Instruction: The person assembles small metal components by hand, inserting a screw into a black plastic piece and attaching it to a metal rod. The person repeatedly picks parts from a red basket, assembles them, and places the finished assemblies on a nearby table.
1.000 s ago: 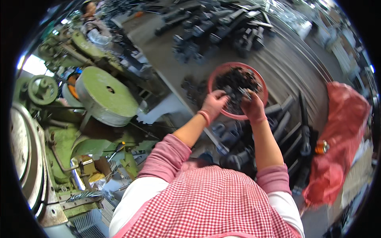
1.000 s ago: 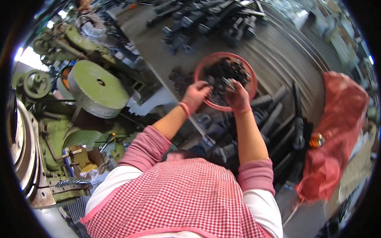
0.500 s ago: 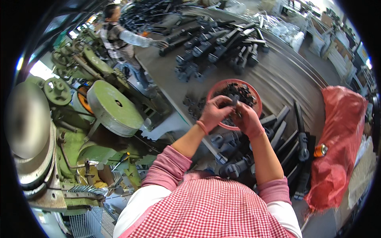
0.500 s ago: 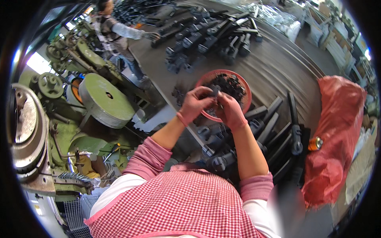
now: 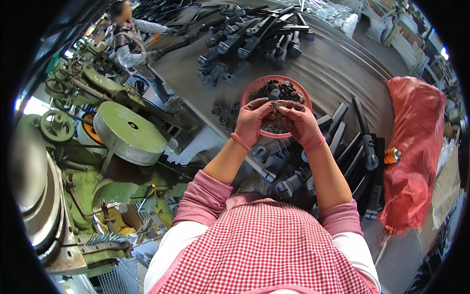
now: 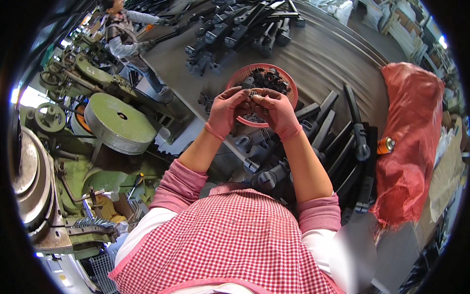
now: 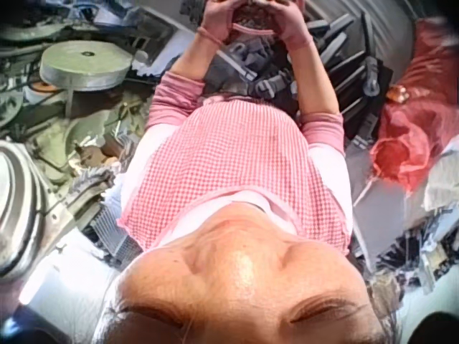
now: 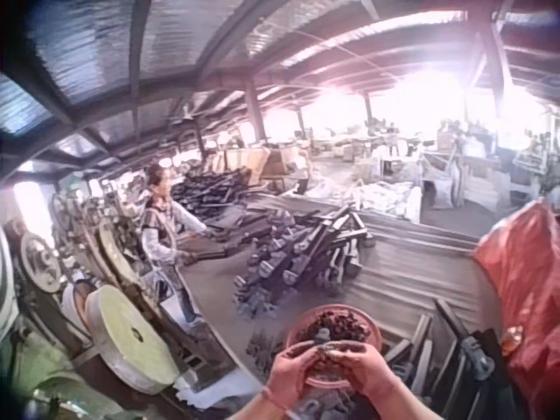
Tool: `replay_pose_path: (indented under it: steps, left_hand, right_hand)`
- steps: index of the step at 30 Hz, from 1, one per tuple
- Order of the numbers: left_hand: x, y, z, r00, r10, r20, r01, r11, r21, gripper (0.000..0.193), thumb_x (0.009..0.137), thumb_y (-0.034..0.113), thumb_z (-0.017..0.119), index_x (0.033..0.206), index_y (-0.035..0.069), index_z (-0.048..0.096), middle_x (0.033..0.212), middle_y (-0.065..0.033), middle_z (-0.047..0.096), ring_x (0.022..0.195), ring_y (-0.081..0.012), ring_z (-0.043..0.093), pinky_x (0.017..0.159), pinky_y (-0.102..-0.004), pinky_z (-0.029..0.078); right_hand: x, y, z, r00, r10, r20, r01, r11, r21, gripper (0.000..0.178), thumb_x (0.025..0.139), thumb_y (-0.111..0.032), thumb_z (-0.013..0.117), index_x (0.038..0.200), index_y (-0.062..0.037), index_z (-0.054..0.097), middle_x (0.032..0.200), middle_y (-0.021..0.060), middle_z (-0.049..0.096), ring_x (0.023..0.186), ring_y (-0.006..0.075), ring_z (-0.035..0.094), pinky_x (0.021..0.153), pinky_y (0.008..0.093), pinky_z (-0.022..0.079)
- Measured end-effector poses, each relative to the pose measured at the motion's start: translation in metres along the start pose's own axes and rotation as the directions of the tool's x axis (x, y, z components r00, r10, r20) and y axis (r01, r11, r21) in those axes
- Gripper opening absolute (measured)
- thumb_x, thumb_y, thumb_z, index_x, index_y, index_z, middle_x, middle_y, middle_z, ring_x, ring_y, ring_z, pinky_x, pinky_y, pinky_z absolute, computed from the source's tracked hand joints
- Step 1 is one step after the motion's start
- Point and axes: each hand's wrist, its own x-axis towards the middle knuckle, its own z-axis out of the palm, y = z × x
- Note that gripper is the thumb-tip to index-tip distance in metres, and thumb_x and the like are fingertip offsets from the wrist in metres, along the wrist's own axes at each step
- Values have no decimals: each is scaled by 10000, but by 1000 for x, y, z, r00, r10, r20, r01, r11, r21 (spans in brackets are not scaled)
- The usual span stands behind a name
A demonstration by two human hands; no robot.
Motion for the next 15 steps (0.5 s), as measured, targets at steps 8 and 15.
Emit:
replay_pose_path:
  steps: [8, 15]
  left_hand:
    - [-10, -4, 7, 985, 171, 30, -169, 984, -59, 156, 926, 43, 656, 1077, 10, 629, 912, -123, 701, 777, -198, 703, 688, -322, 605]
    - [-19, 8, 1, 989, 148, 12, -147, 985, -92, 105, 937, 82, 657, 1032, 40, 640, 891, -91, 689, 778, -183, 704, 691, -331, 606]
  right_hand:
    - [-1, 11, 14, 1000, 5, -21, -2, 991, 132, 161, 934, -135, 675, 1032, -9, 648, 874, 23, 650, 743, 105, 631, 626, 214, 540]
    - [-16, 4, 32, 999, 43, 22, -47, 968, 248, 178, 927, -93, 656, 1073, 7, 642, 956, 41, 661, 755, 115, 652, 722, 251, 585]
